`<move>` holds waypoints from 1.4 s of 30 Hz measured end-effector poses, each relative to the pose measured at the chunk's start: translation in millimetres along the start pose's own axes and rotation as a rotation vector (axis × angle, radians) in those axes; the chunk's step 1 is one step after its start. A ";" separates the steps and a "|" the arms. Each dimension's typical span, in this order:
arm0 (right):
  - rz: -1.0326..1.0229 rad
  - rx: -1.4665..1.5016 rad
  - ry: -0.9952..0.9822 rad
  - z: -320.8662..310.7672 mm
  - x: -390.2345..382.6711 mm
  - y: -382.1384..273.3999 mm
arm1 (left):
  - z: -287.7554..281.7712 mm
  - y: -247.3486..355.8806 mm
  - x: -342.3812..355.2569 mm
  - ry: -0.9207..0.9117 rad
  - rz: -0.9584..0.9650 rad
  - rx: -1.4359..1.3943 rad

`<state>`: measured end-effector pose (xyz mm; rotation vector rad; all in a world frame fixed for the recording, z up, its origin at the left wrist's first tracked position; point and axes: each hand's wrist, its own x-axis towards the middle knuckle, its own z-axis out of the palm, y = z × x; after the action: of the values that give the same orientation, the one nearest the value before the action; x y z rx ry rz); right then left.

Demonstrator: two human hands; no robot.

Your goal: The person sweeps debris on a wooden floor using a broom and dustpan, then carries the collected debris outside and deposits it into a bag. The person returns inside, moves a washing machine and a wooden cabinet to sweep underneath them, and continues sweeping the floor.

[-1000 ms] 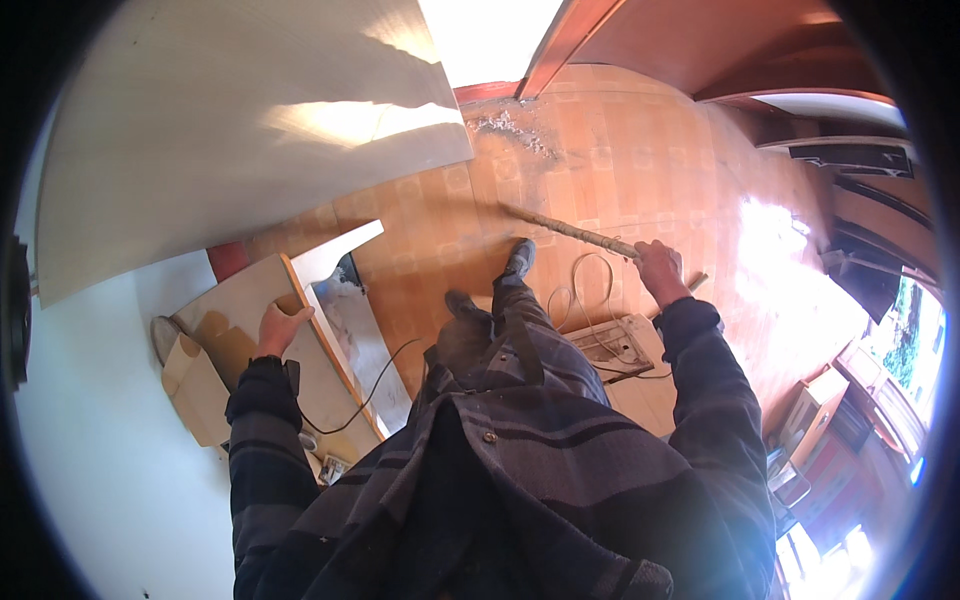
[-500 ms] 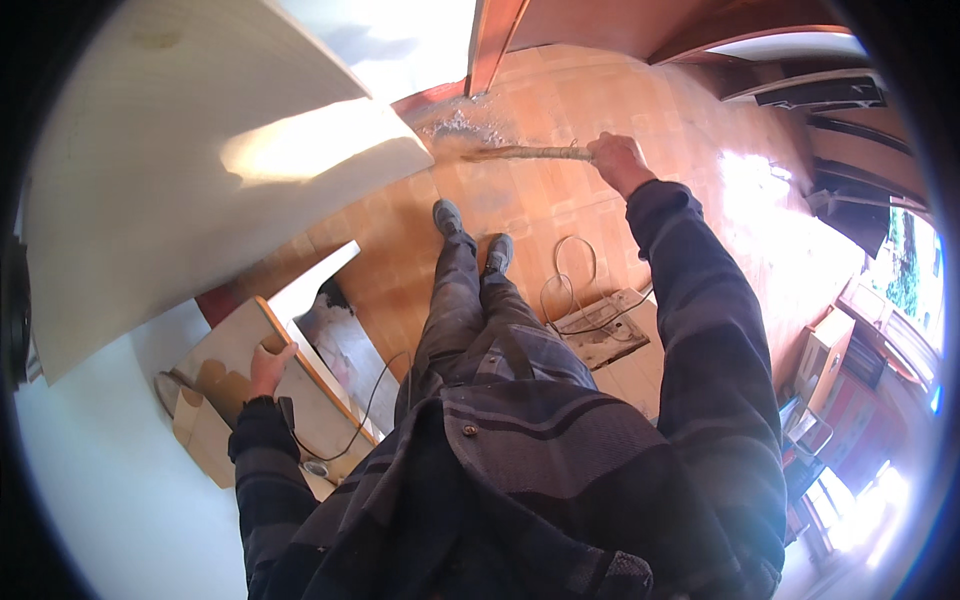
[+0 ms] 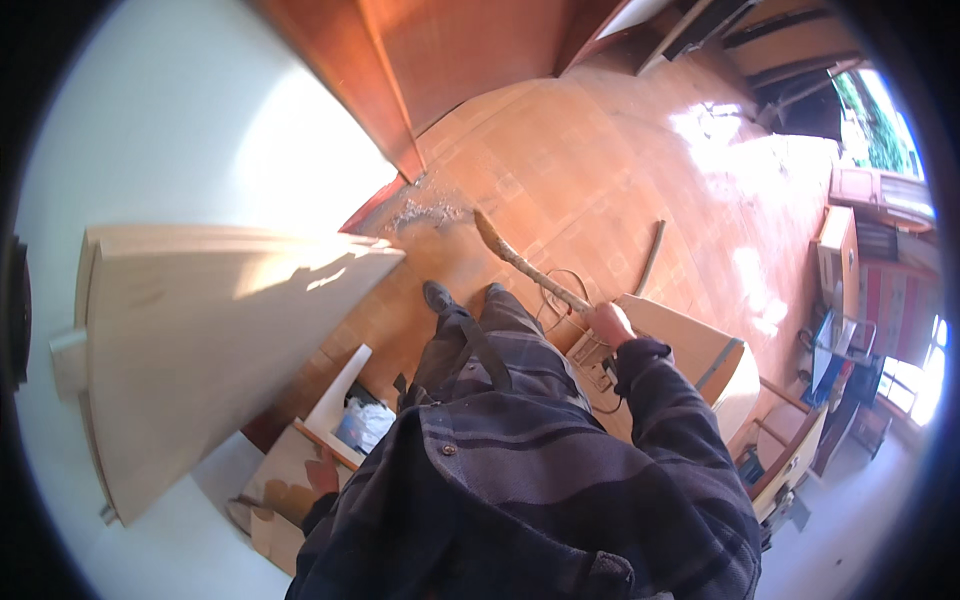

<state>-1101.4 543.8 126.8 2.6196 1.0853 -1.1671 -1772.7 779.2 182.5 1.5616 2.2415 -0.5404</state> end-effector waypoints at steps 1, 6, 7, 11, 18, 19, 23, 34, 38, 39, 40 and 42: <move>0.062 0.064 0.002 4.2 -7.0 3.6 | -1.0 9.3 -4.5 0.061 -0.031 -0.013; 0.505 0.451 0.137 16.6 -13.9 22.6 | -7.6 78.3 -0.7 -0.054 0.109 -0.035; 0.563 0.487 0.174 17.4 -10.7 28.1 | -10.2 94.1 0.6 -0.108 0.117 -0.116; 0.543 0.564 0.363 7.2 28.0 55.9 | -23.1 160.4 -8.5 -0.342 0.073 -0.265; 0.524 0.674 0.247 -35.2 133.3 86.5 | -38.8 254.3 -38.9 -0.405 0.218 -0.244; 0.483 0.659 0.234 -34.5 142.4 80.6 | -39.1 261.9 -42.4 -0.394 0.239 -0.239; 0.345 0.507 0.256 -29.4 156.0 44.6 | -40.5 293.6 -50.6 -0.427 0.239 -0.246; 0.313 0.584 0.248 -114.3 152.9 73.7 | -46.7 320.7 -84.9 -0.424 0.167 -0.375; 0.378 0.418 0.335 -135.6 209.7 98.6 | -44.7 308.9 -118.0 -0.437 0.068 -0.303; 0.373 0.383 0.342 -141.3 230.1 102.5 | -41.4 304.4 -125.4 -0.447 0.044 -0.301; 0.378 0.369 0.318 -148.4 251.3 105.5 | -37.5 299.0 -132.4 -0.456 0.048 -0.311; 0.343 0.433 0.265 -160.4 286.2 102.8 | -26.8 285.8 -144.8 -0.459 0.025 -0.327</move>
<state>-804.8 685.1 25.9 3.1912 0.4002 -1.0976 -1457.9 766.6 246.4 1.1622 1.8486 -0.4428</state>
